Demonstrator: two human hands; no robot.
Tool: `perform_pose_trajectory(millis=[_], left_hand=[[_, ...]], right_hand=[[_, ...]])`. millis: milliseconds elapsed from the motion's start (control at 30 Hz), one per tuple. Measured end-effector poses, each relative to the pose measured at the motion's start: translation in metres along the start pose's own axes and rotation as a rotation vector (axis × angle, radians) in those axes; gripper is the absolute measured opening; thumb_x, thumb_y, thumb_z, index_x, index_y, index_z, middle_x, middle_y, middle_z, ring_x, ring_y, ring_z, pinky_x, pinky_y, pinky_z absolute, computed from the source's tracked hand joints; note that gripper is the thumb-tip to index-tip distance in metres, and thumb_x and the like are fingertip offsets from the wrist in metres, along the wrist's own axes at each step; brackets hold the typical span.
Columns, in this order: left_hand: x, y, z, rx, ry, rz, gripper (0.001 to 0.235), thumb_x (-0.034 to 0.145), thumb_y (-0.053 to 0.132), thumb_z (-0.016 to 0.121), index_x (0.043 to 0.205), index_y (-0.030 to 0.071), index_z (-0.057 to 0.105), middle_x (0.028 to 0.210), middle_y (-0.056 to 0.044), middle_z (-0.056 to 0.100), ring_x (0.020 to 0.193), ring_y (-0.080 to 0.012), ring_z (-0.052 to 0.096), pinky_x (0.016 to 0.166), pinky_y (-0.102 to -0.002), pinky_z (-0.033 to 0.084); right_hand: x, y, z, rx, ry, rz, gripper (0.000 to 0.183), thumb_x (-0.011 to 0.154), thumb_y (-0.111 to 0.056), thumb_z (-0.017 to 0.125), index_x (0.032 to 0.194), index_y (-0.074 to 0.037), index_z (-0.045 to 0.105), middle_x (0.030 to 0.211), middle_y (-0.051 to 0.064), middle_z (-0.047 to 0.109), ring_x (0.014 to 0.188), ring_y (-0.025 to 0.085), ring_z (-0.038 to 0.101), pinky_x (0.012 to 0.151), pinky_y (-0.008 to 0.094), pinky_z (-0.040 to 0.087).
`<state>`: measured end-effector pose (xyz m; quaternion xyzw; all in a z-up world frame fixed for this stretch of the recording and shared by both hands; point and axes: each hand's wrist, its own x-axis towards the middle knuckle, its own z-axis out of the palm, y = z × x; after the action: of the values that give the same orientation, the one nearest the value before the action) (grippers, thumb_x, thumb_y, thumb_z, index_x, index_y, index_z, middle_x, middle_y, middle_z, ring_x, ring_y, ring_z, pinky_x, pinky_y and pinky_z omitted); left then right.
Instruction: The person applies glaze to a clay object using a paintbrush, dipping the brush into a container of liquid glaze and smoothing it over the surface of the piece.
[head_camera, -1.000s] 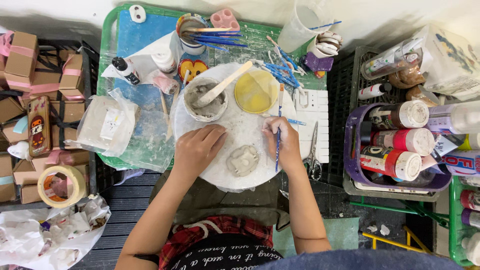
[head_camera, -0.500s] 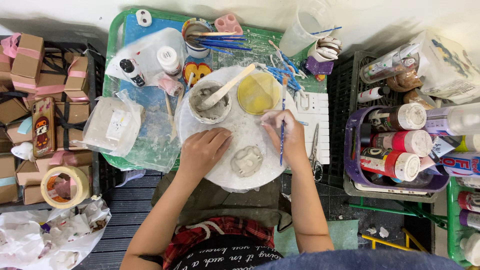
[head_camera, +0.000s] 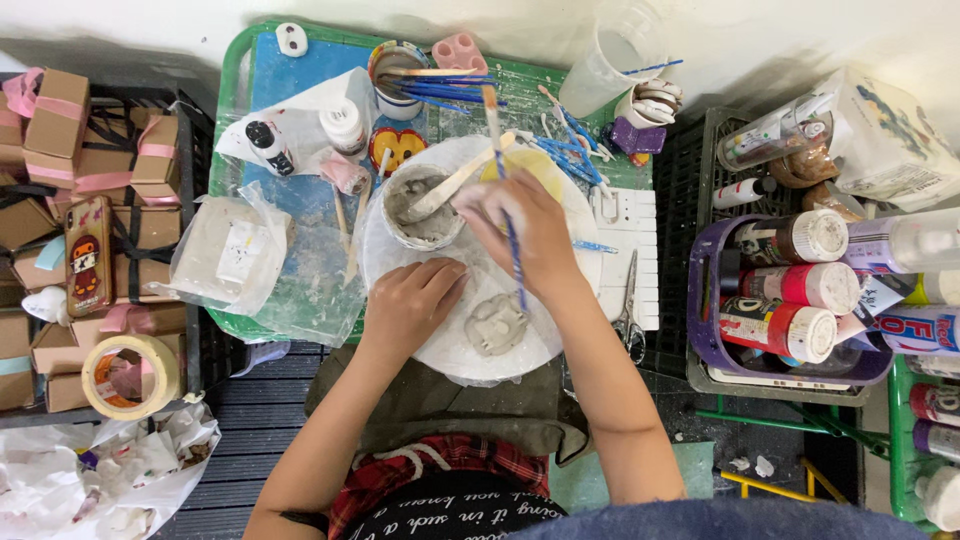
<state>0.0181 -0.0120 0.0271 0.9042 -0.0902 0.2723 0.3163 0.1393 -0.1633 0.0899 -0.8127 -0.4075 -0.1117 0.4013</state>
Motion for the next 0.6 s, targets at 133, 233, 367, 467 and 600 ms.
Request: perform_pose_trajectory(millis=[133,233,367,467,600], left_hand=[[0.001,0.001,-0.002,0.009,0.006,0.003,0.014,0.089,0.015,0.077,0.100,0.009,0.071,0.098,-0.002,0.074,0.078,-0.0211,0.072,0.067,-0.035,0.055],[0.001,0.000,-0.003,0.003,0.000,0.004,0.014,0.088,0.015,0.077,0.100,0.009,0.070,0.098,-0.002,0.074,0.078,-0.0213,0.072,0.067,-0.035,0.055],[0.001,0.000,-0.003,0.000,-0.006,-0.007,0.014,0.089,0.014,0.077,0.100,0.009,0.070,0.098,-0.002,0.074,0.078,-0.0213,0.072,0.067,-0.035,0.055],[0.001,0.000,-0.003,-0.004,0.001,-0.007,0.014,0.090,0.015,0.077,0.100,0.009,0.070,0.099,-0.002,0.074,0.079,-0.0212,0.072,0.068,-0.035,0.055],[0.002,0.000,-0.004,-0.002,0.009,-0.003,0.014,0.089,0.015,0.076,0.100,0.008,0.071,0.099,-0.002,0.074,0.080,-0.0213,0.072,0.068,-0.035,0.055]], right_hand=[[0.029,-0.010,0.010,0.059,-0.023,-0.091,0.039,0.082,0.003,0.084,0.087,-0.006,0.047,0.080,0.003,0.064,0.077,0.024,0.058,0.066,0.037,0.048],[0.032,-0.009,0.014,0.054,-0.017,-0.077,0.043,0.078,0.003,0.083,0.086,-0.006,0.042,0.079,0.007,0.057,0.082,0.026,0.062,0.069,0.037,0.050],[0.031,-0.001,0.018,0.117,-0.097,0.006,0.042,0.081,0.001,0.083,0.090,-0.005,0.042,0.081,0.006,0.059,0.082,0.024,0.067,0.069,0.036,0.050],[0.032,0.002,0.017,0.145,-0.156,0.030,0.042,0.083,-0.002,0.084,0.089,-0.006,0.042,0.083,0.004,0.064,0.080,0.024,0.067,0.067,0.035,0.049],[0.036,-0.001,0.015,0.137,-0.130,-0.026,0.042,0.082,-0.004,0.083,0.087,-0.005,0.042,0.083,0.006,0.063,0.080,0.027,0.066,0.067,0.036,0.049]])
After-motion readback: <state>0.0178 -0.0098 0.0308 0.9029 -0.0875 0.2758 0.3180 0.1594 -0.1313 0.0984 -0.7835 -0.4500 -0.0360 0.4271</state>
